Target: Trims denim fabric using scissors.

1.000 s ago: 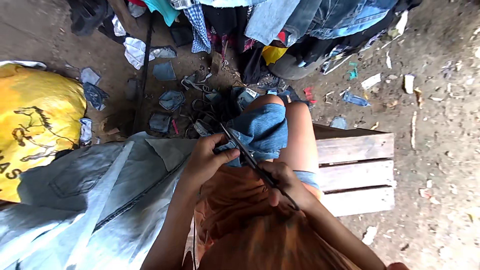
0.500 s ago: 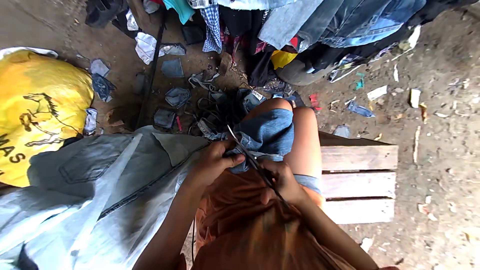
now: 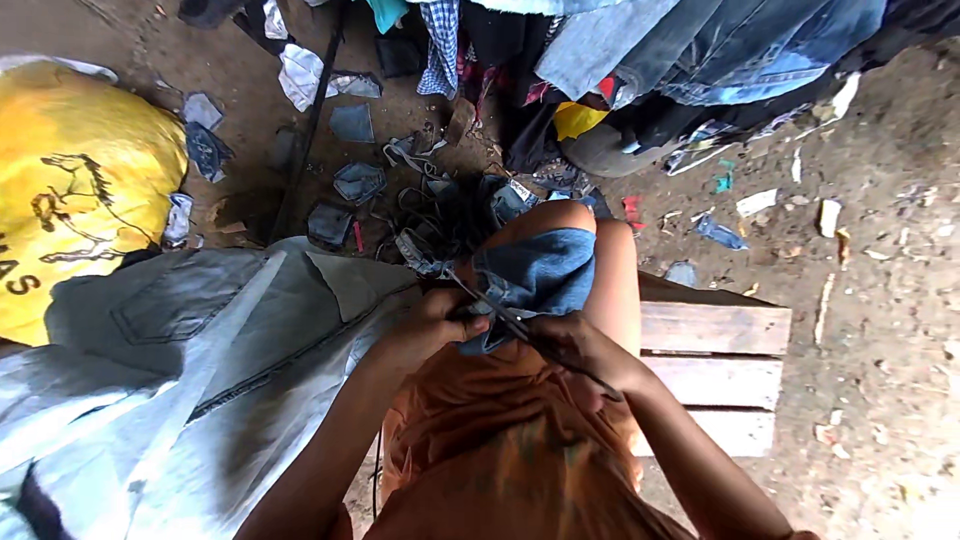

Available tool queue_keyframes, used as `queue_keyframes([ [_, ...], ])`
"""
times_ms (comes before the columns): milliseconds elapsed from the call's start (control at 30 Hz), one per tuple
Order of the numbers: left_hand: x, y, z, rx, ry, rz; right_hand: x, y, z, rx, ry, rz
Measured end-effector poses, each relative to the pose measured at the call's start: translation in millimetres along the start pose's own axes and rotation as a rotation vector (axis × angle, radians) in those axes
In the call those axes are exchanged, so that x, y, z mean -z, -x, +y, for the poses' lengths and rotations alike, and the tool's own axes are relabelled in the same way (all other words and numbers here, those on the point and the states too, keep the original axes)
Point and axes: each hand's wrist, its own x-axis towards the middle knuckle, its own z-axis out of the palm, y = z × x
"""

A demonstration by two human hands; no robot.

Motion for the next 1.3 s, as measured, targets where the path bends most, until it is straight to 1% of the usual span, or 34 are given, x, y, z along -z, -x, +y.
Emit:
queue_keyframes([
  [67,2.7,1.7,-2.7,-0.050,-0.007,0.020,4.1,5.6,4.8,0.023,-0.040,-0.078],
  [133,1.9,4.6,-5.4,-0.112,-0.048,0.064,2.3,10.5,6.3,0.016,-0.086,-0.100],
  [233,-3.5,9.3,-9.3,-0.172,-0.099,0.129,-3.7,15.4,2.6,0.016,-0.069,-0.064],
  [367,-8.7,12.6,-12.0,-0.175,-0.135,0.162,-11.9,18.1,-4.3,0.050,0.047,-0.031],
  [567,-16.1,12.2,-10.1,-0.175,-0.376,0.189,-24.3,11.8,-11.2,0.018,0.044,0.045],
  [700,-14.6,10.8,-1.6,-0.130,-0.459,0.211,-33.4,7.7,-11.6,0.007,0.092,0.202],
  [767,-14.2,9.7,4.2,-0.071,-0.461,0.188,-35.0,11.4,-7.1,0.035,0.095,0.244],
  [833,-16.2,8.1,7.0,-0.011,-0.517,0.169,-35.1,16.8,-5.9,0.021,0.138,0.244],
  [867,-18.5,7.2,9.8,0.018,-0.572,0.167,-33.4,17.4,-7.3,-0.005,0.187,0.230],
  [933,-24.6,5.8,16.6,0.056,-0.689,0.171,-29.8,15.0,-17.0,-0.124,0.336,0.211],
  [1000,-28.6,3.2,25.5,0.094,-0.773,0.181,-27.2,7.6,-26.0,-0.231,0.391,0.202],
  [1033,-28.4,1.3,29.8,0.108,-0.797,0.186,-27.1,3.9,-27.3,-0.232,0.398,0.217],
  [1100,-24.7,-3.0,35.4,0.121,-0.783,0.180,-28.6,-0.2,-21.4,-0.137,0.370,0.280],
  [1200,-18.2,-10.0,29.7,0.123,-0.648,0.135,-31.9,4.7,-1.3,0.022,0.329,0.357],
  [1300,-19.8,-14.8,18.9,0.203,-0.601,0.049,-35.4,19.1,15.7,0.047,0.415,0.379],
])
